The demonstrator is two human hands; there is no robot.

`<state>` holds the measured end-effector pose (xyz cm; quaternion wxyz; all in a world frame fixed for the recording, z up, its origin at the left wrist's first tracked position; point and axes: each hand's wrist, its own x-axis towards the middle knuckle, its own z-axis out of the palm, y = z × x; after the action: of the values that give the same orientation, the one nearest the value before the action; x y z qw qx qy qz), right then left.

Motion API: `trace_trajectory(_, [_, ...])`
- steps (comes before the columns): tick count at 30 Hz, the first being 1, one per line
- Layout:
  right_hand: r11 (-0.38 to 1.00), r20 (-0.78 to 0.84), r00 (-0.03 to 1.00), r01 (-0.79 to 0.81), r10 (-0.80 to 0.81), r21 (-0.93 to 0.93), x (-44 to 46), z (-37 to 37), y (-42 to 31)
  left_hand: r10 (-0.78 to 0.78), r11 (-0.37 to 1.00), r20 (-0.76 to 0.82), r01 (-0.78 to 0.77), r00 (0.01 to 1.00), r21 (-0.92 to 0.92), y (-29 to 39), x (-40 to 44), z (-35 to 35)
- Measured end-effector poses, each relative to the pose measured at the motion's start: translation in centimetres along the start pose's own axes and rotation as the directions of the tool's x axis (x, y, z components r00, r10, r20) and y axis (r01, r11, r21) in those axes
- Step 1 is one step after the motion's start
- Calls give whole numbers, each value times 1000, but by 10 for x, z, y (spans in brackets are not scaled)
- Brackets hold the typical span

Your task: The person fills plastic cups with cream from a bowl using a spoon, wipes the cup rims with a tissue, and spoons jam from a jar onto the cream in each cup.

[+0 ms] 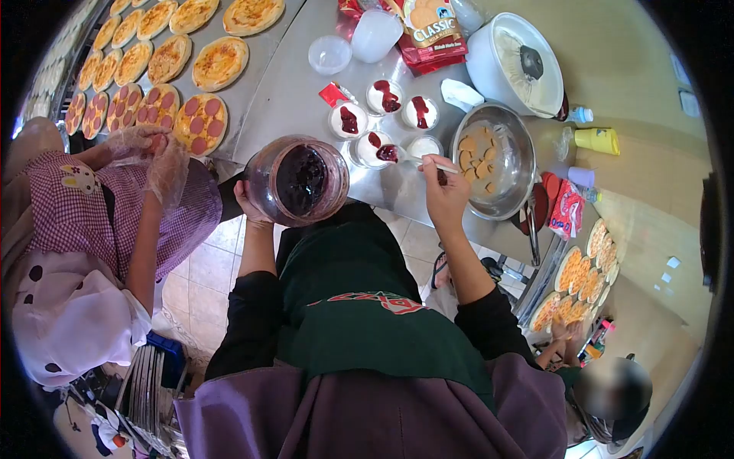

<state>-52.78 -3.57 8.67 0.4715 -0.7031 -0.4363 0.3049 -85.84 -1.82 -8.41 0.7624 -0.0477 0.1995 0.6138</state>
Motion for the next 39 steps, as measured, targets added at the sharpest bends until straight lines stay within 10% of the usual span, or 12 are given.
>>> trace_trajectory(39, [932, 25, 951, 307, -308, -192, -11, 8, -20, -61, 995, 110, 52, 992, 82, -3, -1, 20])
